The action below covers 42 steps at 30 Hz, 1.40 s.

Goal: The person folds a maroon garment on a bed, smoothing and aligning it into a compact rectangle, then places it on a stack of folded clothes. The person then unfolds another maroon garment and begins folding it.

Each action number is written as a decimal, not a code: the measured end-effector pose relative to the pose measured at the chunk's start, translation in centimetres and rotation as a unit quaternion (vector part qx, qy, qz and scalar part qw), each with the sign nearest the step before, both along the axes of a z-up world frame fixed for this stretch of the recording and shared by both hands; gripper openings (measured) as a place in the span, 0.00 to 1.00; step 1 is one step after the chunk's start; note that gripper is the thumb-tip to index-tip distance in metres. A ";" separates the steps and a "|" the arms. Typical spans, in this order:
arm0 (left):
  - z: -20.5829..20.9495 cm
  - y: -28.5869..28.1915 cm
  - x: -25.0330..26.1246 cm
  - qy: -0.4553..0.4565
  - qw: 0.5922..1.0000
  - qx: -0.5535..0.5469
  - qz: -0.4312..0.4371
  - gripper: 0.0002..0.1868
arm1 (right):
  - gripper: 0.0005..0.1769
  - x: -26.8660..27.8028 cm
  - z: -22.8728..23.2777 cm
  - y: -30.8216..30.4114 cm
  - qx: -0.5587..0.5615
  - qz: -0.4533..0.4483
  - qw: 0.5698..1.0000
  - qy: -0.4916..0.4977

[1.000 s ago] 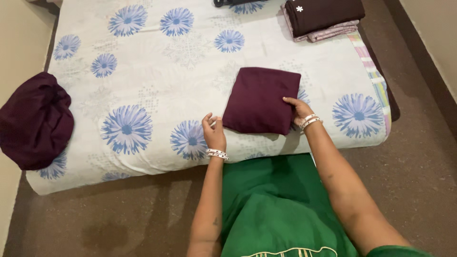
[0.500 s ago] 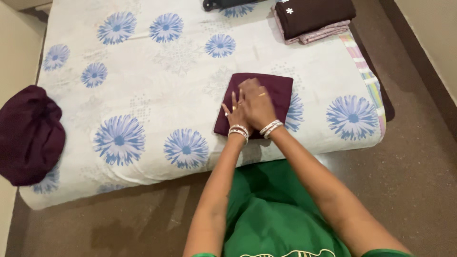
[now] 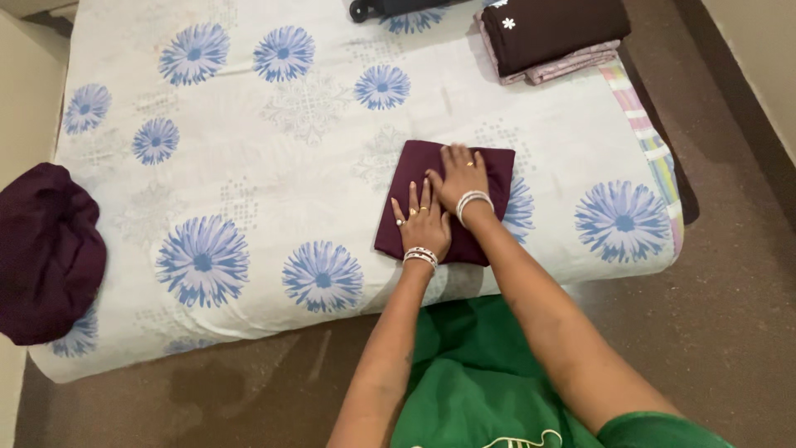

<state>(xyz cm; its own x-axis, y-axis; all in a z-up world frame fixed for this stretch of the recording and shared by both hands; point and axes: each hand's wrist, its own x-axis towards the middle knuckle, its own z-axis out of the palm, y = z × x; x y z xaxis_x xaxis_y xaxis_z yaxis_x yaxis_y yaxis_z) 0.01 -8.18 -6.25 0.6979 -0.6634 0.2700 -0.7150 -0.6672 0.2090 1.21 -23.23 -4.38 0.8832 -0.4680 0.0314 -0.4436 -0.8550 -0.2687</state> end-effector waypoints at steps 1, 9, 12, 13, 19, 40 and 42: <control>0.1 -0.2 0.1 0.010 1.000 -0.021 -0.004 0.34 | 0.43 0.3 0.1 -0.6 0.004 -0.030 1.000 -0.007; 0.6 -0.4 0.1 0.009 1.000 -0.025 0.003 0.31 | 0.47 -1.6 0.0 -0.5 -0.028 -0.145 0.989 -0.031; 0.9 -0.4 0.1 0.013 1.000 -0.019 0.009 0.31 | 0.48 -3.7 -0.2 0.2 -0.032 -0.157 0.986 -0.044; 1.1 -0.6 0.1 0.015 1.000 -0.018 0.013 0.31 | 0.49 -4.4 -0.3 0.4 -0.030 -0.159 0.986 -0.044; 2.0 -2.2 2.0 0.054 0.998 0.035 0.013 0.32 | 0.49 -7.9 -1.2 2.1 -0.009 -0.158 0.981 -0.116; 1.0 -2.1 9.6 0.091 0.993 0.069 0.019 0.38 | 0.44 -8.3 -2.3 1.9 -0.025 -0.131 0.974 -0.185; 1.1 -0.4 8.1 0.081 0.995 0.042 0.034 0.38 | 0.44 -8.8 -2.5 2.2 -0.025 -0.128 0.974 -0.186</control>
<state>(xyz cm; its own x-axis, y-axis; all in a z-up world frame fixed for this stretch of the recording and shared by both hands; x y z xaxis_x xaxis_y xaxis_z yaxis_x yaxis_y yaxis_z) 8.14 -8.61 -5.19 0.7717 -0.6287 0.0961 -0.6292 -0.7326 0.2597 -7.56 -21.06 -6.83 0.6607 -0.6616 0.3547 -0.5240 -0.7448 -0.4131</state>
